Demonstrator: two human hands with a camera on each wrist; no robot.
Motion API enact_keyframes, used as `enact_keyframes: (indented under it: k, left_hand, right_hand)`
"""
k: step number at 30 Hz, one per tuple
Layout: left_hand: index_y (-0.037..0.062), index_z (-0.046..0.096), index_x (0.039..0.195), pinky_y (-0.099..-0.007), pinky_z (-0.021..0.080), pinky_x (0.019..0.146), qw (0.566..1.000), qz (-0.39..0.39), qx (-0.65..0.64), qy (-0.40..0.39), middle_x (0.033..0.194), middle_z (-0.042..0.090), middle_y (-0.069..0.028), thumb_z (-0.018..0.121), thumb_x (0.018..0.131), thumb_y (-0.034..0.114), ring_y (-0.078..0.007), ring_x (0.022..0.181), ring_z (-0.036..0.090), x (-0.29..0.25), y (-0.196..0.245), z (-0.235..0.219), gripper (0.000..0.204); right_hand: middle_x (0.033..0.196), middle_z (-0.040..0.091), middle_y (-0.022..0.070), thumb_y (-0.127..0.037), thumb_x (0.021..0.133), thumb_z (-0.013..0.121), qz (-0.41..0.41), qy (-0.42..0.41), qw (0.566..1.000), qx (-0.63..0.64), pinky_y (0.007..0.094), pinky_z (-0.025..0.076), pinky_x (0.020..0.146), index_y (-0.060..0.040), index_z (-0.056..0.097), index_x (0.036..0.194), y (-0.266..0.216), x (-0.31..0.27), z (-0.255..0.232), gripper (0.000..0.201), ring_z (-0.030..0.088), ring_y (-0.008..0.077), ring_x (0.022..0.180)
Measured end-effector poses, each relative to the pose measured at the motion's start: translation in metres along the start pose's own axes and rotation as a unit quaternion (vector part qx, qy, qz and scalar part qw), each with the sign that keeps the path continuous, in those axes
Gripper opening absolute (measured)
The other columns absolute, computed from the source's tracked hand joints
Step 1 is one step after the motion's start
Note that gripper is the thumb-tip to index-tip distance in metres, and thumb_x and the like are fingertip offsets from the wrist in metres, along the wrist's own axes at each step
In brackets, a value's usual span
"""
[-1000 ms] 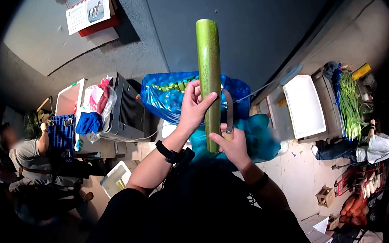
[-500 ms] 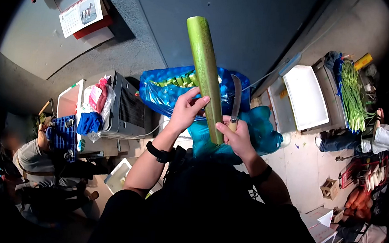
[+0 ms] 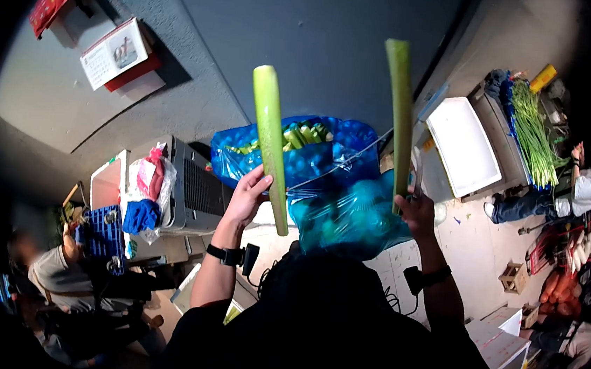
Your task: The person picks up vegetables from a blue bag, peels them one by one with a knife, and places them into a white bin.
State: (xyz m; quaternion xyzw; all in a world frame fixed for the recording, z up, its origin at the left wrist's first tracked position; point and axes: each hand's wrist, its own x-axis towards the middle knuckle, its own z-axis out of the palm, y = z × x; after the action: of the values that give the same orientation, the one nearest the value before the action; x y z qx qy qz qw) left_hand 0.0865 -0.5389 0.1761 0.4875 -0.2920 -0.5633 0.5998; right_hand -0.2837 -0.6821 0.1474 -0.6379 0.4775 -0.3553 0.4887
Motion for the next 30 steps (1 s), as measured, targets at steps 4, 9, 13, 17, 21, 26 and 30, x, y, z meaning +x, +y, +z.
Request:
enact_keyframes:
  k: [4,9,13,17,21,26,30]
  left_hand:
    - [-0.0007,0.048,0.131,-0.0404,0.057,0.085,0.998,-0.027,-0.048,0.031,0.108,0.062,-0.0104,0.05,0.1,0.014,-0.024,0.096,0.066,0.002,-0.017,0.001,0.034]
    - [-0.0024,0.048,0.13,-0.0422,0.058,0.082,0.998,-0.033,-0.05,0.013,0.107,0.061,-0.0117,0.049,0.1,0.01,-0.0246,0.095,0.066,0.008,-0.035,0.002,0.033]
    - [-0.0019,0.047,0.133,-0.0411,0.059,0.081,0.998,-0.042,-0.036,0.013,0.106,0.061,-0.0091,0.049,0.1,0.011,-0.0232,0.093,0.067,0.008,-0.038,0.012,0.035]
    - [-0.002,0.047,0.133,-0.0412,0.058,0.082,0.999,-0.042,-0.008,0.004,0.106,0.061,-0.0089,0.05,0.1,0.013,-0.0225,0.093,0.067,0.007,-0.039,0.018,0.036]
    - [-0.0016,0.045,0.135,-0.0418,0.058,0.083,1.0,-0.025,-0.019,0.002,0.109,0.06,-0.0104,0.049,0.1,0.013,-0.0239,0.095,0.066,0.002,-0.035,0.026,0.038]
    - [-0.0008,0.04,0.139,-0.0417,0.057,0.086,0.999,-0.014,-0.03,-0.009,0.122,0.058,-0.0175,0.045,0.102,0.015,-0.0298,0.098,0.066,0.003,-0.031,0.045,0.041]
    - [0.0024,0.039,0.142,-0.0298,0.052,0.075,0.998,-0.004,-0.055,-0.027,0.112,0.062,-0.015,0.044,0.102,0.015,-0.0198,0.088,0.063,0.018,-0.026,0.062,0.042]
  right_hand:
    - [0.067,0.061,-0.0011,-0.016,0.079,0.08,0.064,0.116,0.991,0.014,0.0224,0.043,0.05,-0.0019,0.067,0.111,0.052,-0.037,-0.025,0.037,0.054,0.006,0.055]
    - [0.067,0.062,-0.0012,-0.019,0.08,0.08,0.123,0.288,0.949,0.027,0.0225,0.042,0.049,-0.0021,0.068,0.105,0.087,-0.061,-0.073,0.033,0.054,0.0063,0.054]
    - [0.07,0.066,0.0126,-0.048,0.085,0.07,0.07,0.292,0.924,-0.236,0.035,0.049,0.06,-0.0029,0.069,0.093,0.107,0.004,-0.171,0.045,0.065,0.0212,0.063]
    - [0.065,0.065,0.0128,-0.044,0.08,0.074,0.186,0.373,0.874,-0.252,0.0375,0.052,0.054,-0.0005,0.068,0.092,0.09,0.08,-0.244,0.046,0.065,0.0245,0.055]
    - [0.058,0.058,0.0037,-0.035,0.083,0.07,0.148,0.359,0.919,-0.073,0.028,0.04,0.039,-0.0034,0.069,0.084,0.134,0.077,-0.199,0.032,0.053,0.0138,0.043]
    - [0.071,0.066,0.0036,-0.033,0.086,0.066,0.131,0.16,0.978,0.019,0.026,0.038,0.04,-0.003,0.072,0.092,0.084,0.046,-0.089,0.031,0.048,0.0102,0.04]
    - [0.085,0.071,0.0048,-0.024,0.091,0.067,0.064,0.004,0.995,0.072,0.0227,0.038,0.041,-0.0013,0.071,0.094,0.002,0.028,-0.001,0.024,0.048,0.0062,0.045]
